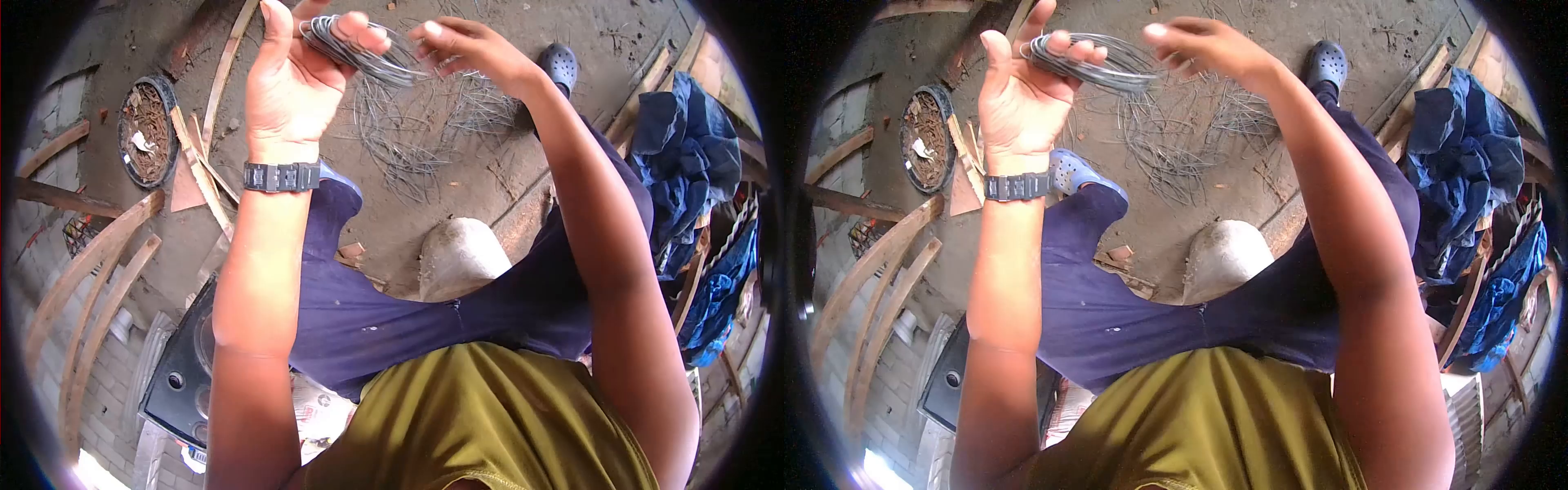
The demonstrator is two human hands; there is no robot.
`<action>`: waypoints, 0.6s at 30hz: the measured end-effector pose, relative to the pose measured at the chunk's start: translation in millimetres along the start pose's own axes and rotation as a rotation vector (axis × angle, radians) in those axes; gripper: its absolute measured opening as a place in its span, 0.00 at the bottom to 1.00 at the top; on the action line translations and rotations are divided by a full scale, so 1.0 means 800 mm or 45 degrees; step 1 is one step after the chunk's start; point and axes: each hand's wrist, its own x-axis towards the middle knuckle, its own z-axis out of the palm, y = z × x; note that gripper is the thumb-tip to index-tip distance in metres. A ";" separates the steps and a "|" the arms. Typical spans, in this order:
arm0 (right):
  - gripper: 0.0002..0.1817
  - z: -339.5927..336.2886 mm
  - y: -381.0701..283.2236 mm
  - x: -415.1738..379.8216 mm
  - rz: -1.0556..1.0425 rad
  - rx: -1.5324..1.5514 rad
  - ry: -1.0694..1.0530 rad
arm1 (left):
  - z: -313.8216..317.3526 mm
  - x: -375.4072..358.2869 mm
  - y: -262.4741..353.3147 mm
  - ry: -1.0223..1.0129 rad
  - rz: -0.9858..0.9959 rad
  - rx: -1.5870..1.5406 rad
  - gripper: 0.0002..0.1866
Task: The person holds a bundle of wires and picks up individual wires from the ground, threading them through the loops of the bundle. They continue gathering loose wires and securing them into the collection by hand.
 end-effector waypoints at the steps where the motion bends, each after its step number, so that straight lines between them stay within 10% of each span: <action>1: 0.39 -0.013 0.033 0.007 0.159 -0.035 0.182 | 0.000 0.001 0.006 0.006 0.012 -0.006 0.28; 4: 0.30 -0.039 0.183 0.023 0.596 -0.633 0.499 | -0.018 -0.002 0.018 0.181 0.084 0.216 0.23; 9: 0.27 0.057 0.416 0.016 0.694 -1.016 -0.111 | -0.022 0.001 0.030 0.314 0.160 0.265 0.18; 11: 0.33 0.127 0.363 0.005 1.078 -0.626 0.086 | -0.024 -0.001 0.034 0.374 0.162 0.290 0.17; 18: 0.65 0.228 0.275 0.074 0.590 -0.692 0.810 | -0.040 -0.006 0.041 0.684 0.228 0.317 0.16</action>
